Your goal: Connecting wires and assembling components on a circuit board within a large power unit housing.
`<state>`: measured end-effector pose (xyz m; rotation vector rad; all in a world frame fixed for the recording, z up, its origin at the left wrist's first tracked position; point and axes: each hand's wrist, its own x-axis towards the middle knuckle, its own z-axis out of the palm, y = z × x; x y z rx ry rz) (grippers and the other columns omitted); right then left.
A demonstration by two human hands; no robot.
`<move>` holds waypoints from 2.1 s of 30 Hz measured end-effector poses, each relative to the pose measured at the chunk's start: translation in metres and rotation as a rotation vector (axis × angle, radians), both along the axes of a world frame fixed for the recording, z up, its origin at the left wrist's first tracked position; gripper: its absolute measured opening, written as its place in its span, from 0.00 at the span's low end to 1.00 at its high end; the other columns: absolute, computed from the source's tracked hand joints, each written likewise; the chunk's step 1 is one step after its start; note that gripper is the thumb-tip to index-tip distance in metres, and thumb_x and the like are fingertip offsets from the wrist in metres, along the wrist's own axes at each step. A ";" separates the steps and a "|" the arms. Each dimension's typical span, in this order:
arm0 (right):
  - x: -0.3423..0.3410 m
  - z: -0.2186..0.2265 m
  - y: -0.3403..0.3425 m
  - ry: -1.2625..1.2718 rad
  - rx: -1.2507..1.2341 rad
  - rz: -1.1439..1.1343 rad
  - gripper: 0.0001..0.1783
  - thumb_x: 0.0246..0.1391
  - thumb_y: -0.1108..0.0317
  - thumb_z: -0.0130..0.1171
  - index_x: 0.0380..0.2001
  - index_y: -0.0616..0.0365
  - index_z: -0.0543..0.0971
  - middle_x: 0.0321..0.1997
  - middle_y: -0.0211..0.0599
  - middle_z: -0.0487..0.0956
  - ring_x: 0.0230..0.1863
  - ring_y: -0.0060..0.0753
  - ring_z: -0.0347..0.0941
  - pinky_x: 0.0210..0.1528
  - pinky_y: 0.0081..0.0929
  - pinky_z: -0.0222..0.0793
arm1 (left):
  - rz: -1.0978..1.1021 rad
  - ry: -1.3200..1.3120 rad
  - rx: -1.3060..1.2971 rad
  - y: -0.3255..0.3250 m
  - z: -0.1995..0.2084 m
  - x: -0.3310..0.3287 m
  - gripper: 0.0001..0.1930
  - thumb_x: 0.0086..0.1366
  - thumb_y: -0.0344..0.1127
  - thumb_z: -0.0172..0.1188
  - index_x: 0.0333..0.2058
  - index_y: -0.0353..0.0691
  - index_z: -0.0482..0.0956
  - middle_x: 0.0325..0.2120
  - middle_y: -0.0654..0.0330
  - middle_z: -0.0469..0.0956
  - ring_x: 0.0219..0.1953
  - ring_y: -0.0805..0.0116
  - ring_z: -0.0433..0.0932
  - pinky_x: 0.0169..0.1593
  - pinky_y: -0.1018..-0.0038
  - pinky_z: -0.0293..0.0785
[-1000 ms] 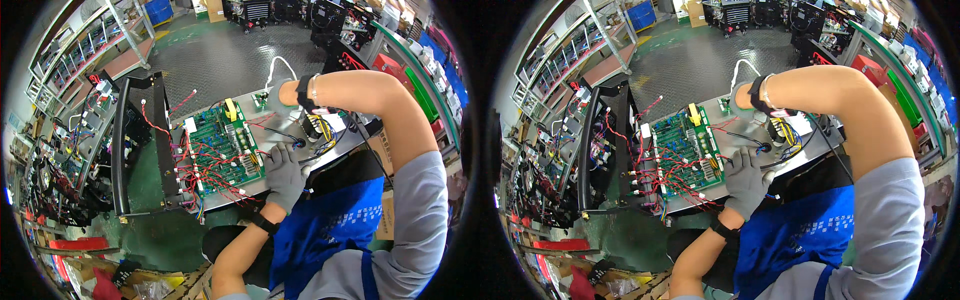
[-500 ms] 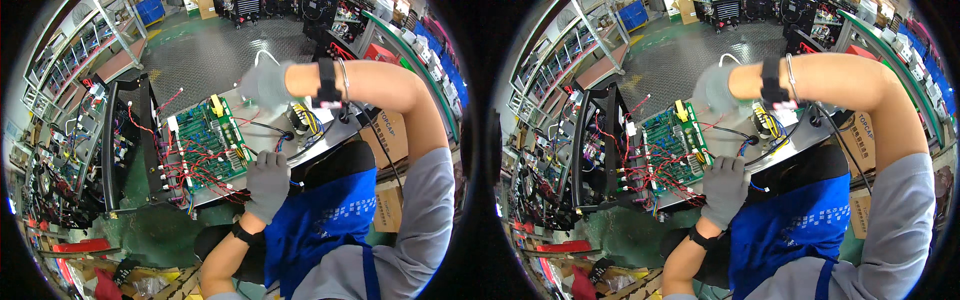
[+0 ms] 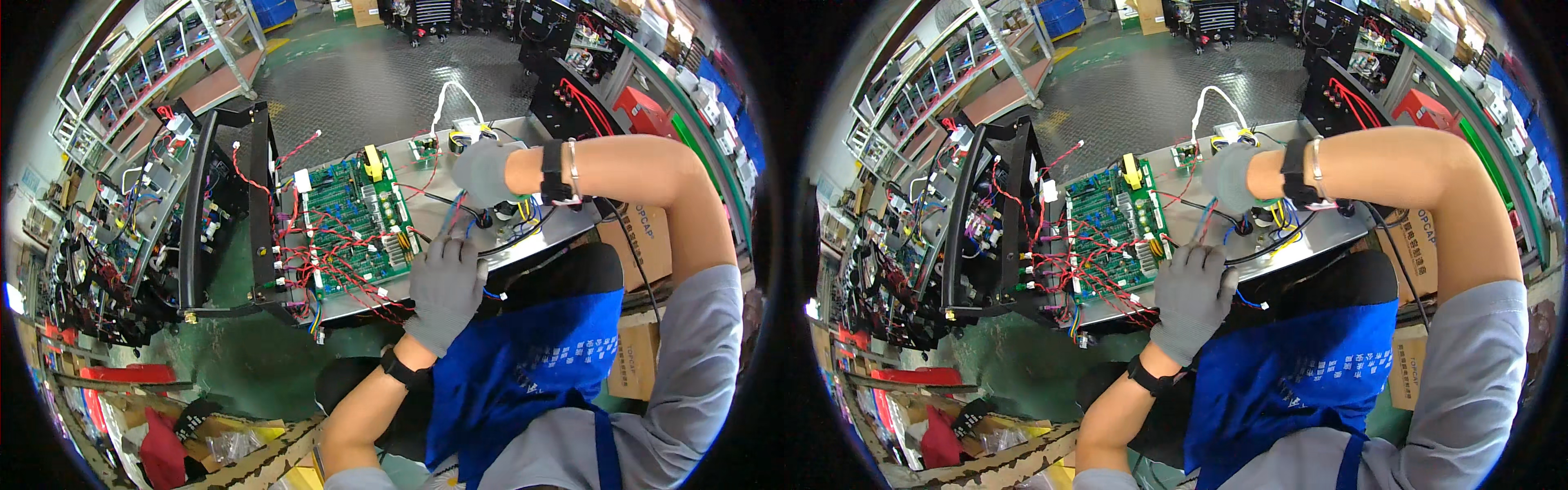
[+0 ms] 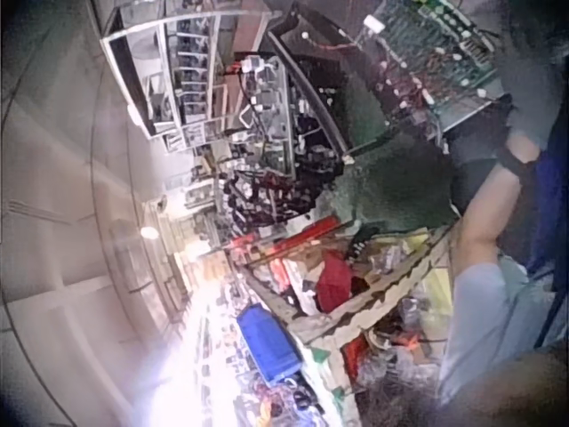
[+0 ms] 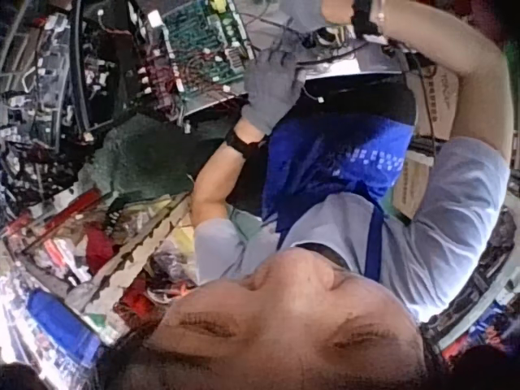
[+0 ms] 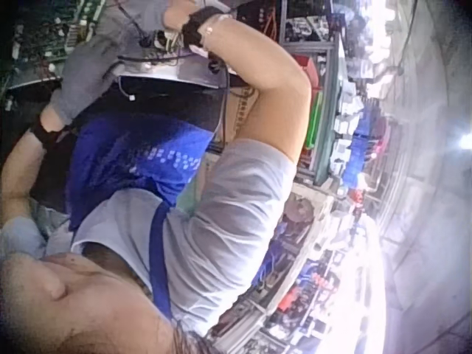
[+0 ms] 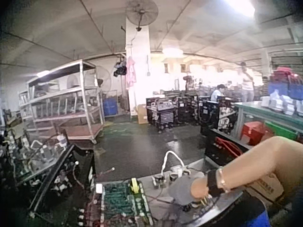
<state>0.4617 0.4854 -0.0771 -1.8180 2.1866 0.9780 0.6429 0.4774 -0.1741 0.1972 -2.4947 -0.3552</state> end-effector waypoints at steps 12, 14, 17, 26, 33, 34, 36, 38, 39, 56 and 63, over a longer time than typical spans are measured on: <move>0.020 0.049 -0.008 -1.146 -0.424 -0.389 0.15 0.58 0.62 0.51 0.37 0.65 0.77 0.24 0.34 0.75 0.26 0.21 0.75 0.25 0.24 0.71 | 0.060 0.489 0.873 -0.049 0.028 -0.004 0.25 0.65 0.33 0.55 0.58 0.32 0.61 0.46 0.56 0.73 0.42 0.73 0.73 0.43 0.75 0.73; 0.016 0.037 -0.015 -1.170 -0.382 -0.320 0.16 0.58 0.61 0.52 0.41 0.64 0.77 0.23 0.33 0.76 0.24 0.21 0.73 0.25 0.23 0.71 | -0.053 0.645 0.961 -0.059 0.028 -0.007 0.27 0.67 0.32 0.51 0.62 0.34 0.55 0.46 0.56 0.70 0.42 0.73 0.72 0.41 0.77 0.73; 0.028 0.038 -0.017 -0.992 -0.372 -0.221 0.12 0.54 0.71 0.51 0.39 0.61 0.79 0.24 0.31 0.78 0.22 0.20 0.71 0.24 0.23 0.67 | -0.078 0.710 1.116 -0.064 0.041 -0.004 0.22 0.67 0.33 0.51 0.58 0.33 0.62 0.41 0.58 0.73 0.37 0.76 0.73 0.38 0.80 0.72; 0.001 0.019 -0.058 -0.915 -0.589 -0.066 0.12 0.51 0.72 0.50 0.36 0.63 0.80 0.27 0.37 0.78 0.25 0.24 0.73 0.28 0.25 0.70 | 0.046 0.688 1.281 -0.075 0.030 -0.008 0.11 0.65 0.33 0.54 0.42 0.34 0.77 0.27 0.65 0.76 0.25 0.82 0.71 0.29 0.83 0.69; -0.079 -0.016 -0.115 -0.457 -0.438 0.505 0.13 0.42 0.67 0.57 0.33 0.57 0.82 0.29 0.41 0.80 0.29 0.43 0.74 0.30 0.37 0.70 | 0.134 0.074 0.229 -0.034 0.000 -0.030 0.20 0.58 0.43 0.59 0.46 0.38 0.75 0.45 0.49 0.75 0.44 0.53 0.74 0.47 0.62 0.70; -0.071 -0.020 -0.127 -0.319 -0.296 0.530 0.14 0.41 0.67 0.57 0.33 0.58 0.82 0.29 0.43 0.80 0.28 0.44 0.74 0.30 0.38 0.68 | 0.143 0.061 0.117 -0.029 -0.005 -0.033 0.23 0.55 0.48 0.59 0.45 0.39 0.74 0.47 0.51 0.73 0.48 0.54 0.70 0.49 0.61 0.66; -0.053 -0.022 -0.142 -0.185 -0.161 0.565 0.14 0.39 0.66 0.58 0.33 0.59 0.82 0.28 0.44 0.79 0.28 0.44 0.73 0.29 0.40 0.67 | 0.164 0.043 -0.003 -0.027 -0.013 -0.034 0.27 0.52 0.52 0.60 0.45 0.39 0.73 0.49 0.52 0.71 0.51 0.55 0.67 0.52 0.60 0.63; -0.045 -0.020 -0.150 -0.276 -0.017 0.203 0.16 0.36 0.65 0.58 0.31 0.61 0.80 0.27 0.46 0.78 0.27 0.44 0.72 0.29 0.44 0.65 | 0.155 0.154 -0.070 -0.028 -0.018 -0.036 0.26 0.59 0.54 0.52 0.46 0.38 0.75 0.47 0.49 0.72 0.48 0.54 0.69 0.53 0.58 0.61; -0.046 -0.012 -0.151 -0.183 0.104 0.312 0.15 0.37 0.63 0.57 0.29 0.62 0.79 0.26 0.46 0.77 0.27 0.41 0.70 0.29 0.43 0.64 | 0.142 0.166 -0.090 -0.030 -0.019 -0.036 0.24 0.59 0.53 0.51 0.43 0.38 0.75 0.44 0.50 0.73 0.47 0.56 0.68 0.52 0.60 0.61; -0.046 -0.024 -0.131 -0.533 -0.021 -0.364 0.17 0.44 0.52 0.55 0.24 0.55 0.80 0.17 0.31 0.70 0.18 0.30 0.62 0.21 0.32 0.55 | 0.057 -0.009 -0.050 -0.034 -0.027 -0.042 0.22 0.55 0.53 0.52 0.33 0.38 0.75 0.33 0.55 0.72 0.44 0.58 0.68 0.57 0.59 0.57; -0.058 -0.031 -0.132 -0.611 0.000 -0.402 0.17 0.44 0.51 0.56 0.22 0.55 0.79 0.17 0.28 0.69 0.17 0.28 0.62 0.19 0.30 0.52 | 0.067 0.009 -0.010 -0.033 -0.025 -0.040 0.21 0.53 0.52 0.54 0.33 0.37 0.75 0.33 0.55 0.72 0.44 0.58 0.68 0.58 0.59 0.56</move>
